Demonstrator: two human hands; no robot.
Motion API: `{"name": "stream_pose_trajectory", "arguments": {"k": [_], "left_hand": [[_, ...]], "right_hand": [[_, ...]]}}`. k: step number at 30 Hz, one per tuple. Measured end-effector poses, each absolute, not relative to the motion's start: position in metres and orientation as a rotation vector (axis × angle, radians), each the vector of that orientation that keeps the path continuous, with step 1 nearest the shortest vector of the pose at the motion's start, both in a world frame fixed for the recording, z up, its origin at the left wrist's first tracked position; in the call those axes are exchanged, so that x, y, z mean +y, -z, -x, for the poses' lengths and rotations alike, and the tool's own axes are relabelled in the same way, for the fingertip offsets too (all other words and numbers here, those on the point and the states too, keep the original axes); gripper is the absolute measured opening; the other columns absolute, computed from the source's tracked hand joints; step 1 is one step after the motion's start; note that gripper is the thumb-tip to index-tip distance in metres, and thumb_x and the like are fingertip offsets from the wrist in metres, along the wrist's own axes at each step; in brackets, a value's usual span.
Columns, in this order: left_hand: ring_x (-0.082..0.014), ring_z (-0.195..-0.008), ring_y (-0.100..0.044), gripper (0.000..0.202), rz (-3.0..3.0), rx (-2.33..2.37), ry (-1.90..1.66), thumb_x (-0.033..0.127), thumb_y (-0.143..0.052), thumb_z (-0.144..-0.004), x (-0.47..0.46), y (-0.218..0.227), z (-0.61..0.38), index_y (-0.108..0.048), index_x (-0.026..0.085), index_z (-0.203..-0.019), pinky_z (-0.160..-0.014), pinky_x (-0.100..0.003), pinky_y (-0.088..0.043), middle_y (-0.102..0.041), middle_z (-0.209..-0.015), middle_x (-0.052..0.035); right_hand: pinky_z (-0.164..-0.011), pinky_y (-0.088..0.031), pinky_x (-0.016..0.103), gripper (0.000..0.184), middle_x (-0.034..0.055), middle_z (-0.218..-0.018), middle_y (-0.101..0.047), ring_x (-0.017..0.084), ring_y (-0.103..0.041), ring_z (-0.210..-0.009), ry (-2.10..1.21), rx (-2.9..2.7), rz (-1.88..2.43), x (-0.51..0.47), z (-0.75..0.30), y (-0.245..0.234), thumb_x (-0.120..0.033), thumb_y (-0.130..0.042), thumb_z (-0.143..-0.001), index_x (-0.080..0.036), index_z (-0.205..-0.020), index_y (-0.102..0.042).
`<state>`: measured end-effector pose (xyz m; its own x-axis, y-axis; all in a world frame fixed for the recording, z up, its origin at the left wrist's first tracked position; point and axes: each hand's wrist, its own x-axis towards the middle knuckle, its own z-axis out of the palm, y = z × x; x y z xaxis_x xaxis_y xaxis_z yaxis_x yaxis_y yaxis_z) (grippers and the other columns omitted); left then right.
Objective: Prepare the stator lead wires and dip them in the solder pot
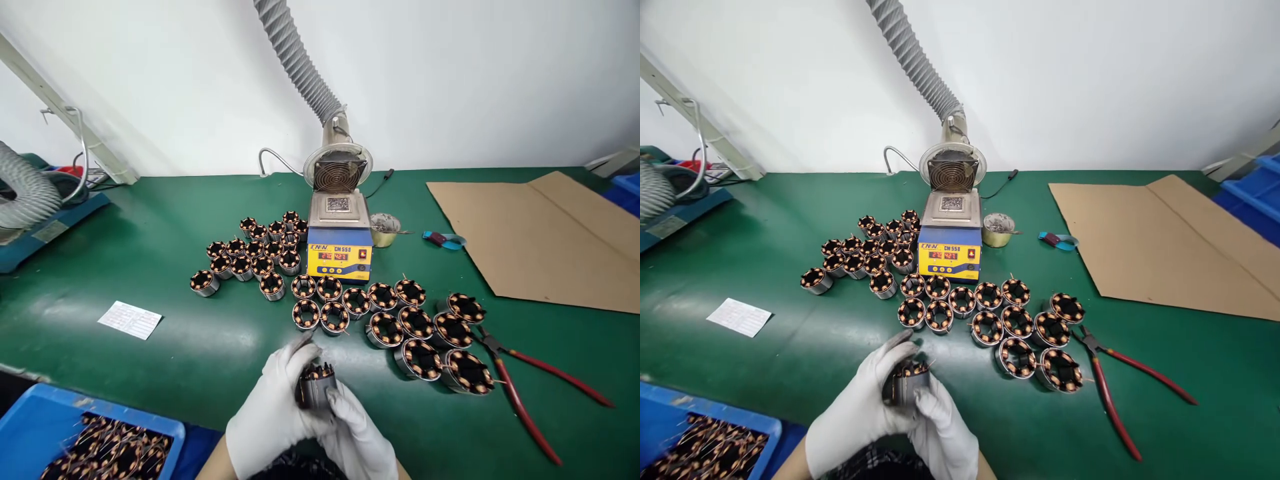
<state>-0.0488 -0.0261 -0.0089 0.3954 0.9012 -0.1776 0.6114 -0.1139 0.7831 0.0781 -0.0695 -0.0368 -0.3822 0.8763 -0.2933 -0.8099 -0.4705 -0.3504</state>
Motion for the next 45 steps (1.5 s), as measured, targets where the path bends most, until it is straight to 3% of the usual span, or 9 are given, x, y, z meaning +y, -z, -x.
{"name": "stream_pose_trajectory", "arguments": {"k": [5,9,13,16,19,21,26,39,45], "left_hand": [[-0.0271,-0.118,-0.051,0.066,-1.850,1.226,-0.394,0.025,-0.074,-0.057,-0.034,0.008,0.049,-0.055,0.024,-0.120,-0.103,-0.045,-0.037,-0.058,-0.127,-0.0101],[-0.0220,-0.098,-0.062,0.023,-1.580,1.241,-0.678,0.036,-0.053,-0.077,-0.023,0.008,0.048,-0.070,0.022,-0.086,-0.092,-0.037,-0.047,-0.072,-0.100,-0.0048],[-0.0212,-0.085,-0.065,0.031,-1.317,1.334,-0.777,0.041,-0.048,-0.080,-0.010,0.007,0.047,-0.065,0.019,-0.066,-0.081,-0.033,-0.050,-0.073,-0.085,-0.0048],[-0.0241,-0.101,-0.061,0.029,-1.306,1.289,-0.682,0.040,-0.052,-0.076,-0.010,0.004,0.052,-0.066,0.017,-0.086,-0.092,-0.036,-0.046,-0.069,-0.106,-0.0069],[-0.0261,-0.112,-0.053,0.080,-1.525,1.164,-0.334,0.025,-0.068,-0.057,-0.019,0.007,0.053,-0.041,0.019,-0.132,-0.099,-0.040,-0.041,-0.054,-0.131,-0.0082],[-0.0254,-0.113,-0.051,0.095,-1.570,1.159,-0.254,0.016,-0.068,-0.052,-0.027,0.011,0.051,-0.029,0.019,-0.139,-0.100,-0.040,-0.040,-0.051,-0.132,-0.0093],[-0.0248,-0.120,-0.047,0.081,-1.558,1.186,-0.334,0.013,-0.066,-0.051,-0.034,0.016,0.044,-0.045,0.020,-0.128,-0.106,-0.040,-0.035,-0.050,-0.132,-0.0083],[-0.0250,-0.124,-0.044,0.089,-1.728,1.153,-0.346,0.014,-0.069,-0.050,-0.027,0.011,0.044,-0.038,0.015,-0.133,-0.106,-0.040,-0.034,-0.049,-0.134,-0.0120],[-0.0240,-0.111,-0.055,0.071,-1.693,1.164,-0.462,0.014,-0.073,-0.045,-0.021,0.012,0.041,-0.057,0.018,-0.114,-0.100,-0.038,-0.041,-0.062,-0.119,-0.0070]], "right_hand": [[-0.090,-0.042,0.034,0.034,0.0053,-0.100,-0.066,0.021,-0.059,-0.098,-2.005,-0.118,0.577,-0.069,-0.082,0.044,-0.037,-0.078,-0.066,-0.021,-0.094,-0.066],[-0.069,-0.048,0.028,0.026,0.0031,-0.093,-0.067,0.017,-0.062,-0.080,-2.012,-0.082,0.495,-0.071,-0.080,0.047,-0.035,-0.074,-0.071,-0.021,-0.091,-0.065],[-0.062,-0.046,0.028,0.032,0.0048,-0.084,-0.067,0.017,-0.062,-0.069,-2.121,-0.049,0.466,-0.072,-0.082,0.048,-0.040,-0.070,-0.072,-0.016,-0.092,-0.065],[-0.066,-0.045,0.028,0.039,0.0057,-0.085,-0.068,0.018,-0.062,-0.073,-2.182,0.005,0.444,-0.070,-0.085,0.047,-0.047,-0.068,-0.071,-0.015,-0.094,-0.066],[-0.077,-0.045,0.032,0.038,0.0040,-0.093,-0.069,0.019,-0.062,-0.083,-2.167,0.060,0.460,-0.068,-0.087,0.047,-0.048,-0.069,-0.070,-0.019,-0.096,-0.067],[-0.085,-0.044,0.034,0.034,0.0026,-0.098,-0.069,0.021,-0.061,-0.091,-2.134,0.076,0.483,-0.067,-0.087,0.047,-0.045,-0.071,-0.070,-0.022,-0.094,-0.068],[-0.095,-0.040,0.036,0.023,0.0017,-0.096,-0.070,0.022,-0.058,-0.102,-2.114,0.085,0.497,-0.067,-0.087,0.044,-0.041,-0.073,-0.069,-0.023,-0.083,-0.070],[-0.097,-0.039,0.037,0.031,0.0010,-0.087,-0.071,0.022,-0.059,-0.102,-2.105,0.132,0.548,-0.067,-0.085,0.049,-0.044,-0.077,-0.064,-0.022,-0.086,-0.070],[-0.095,-0.041,0.036,0.029,0.0014,-0.092,-0.070,0.021,-0.060,-0.099,-2.047,0.115,0.555,-0.066,-0.086,0.048,-0.042,-0.075,-0.068,-0.023,-0.089,-0.070]]}}
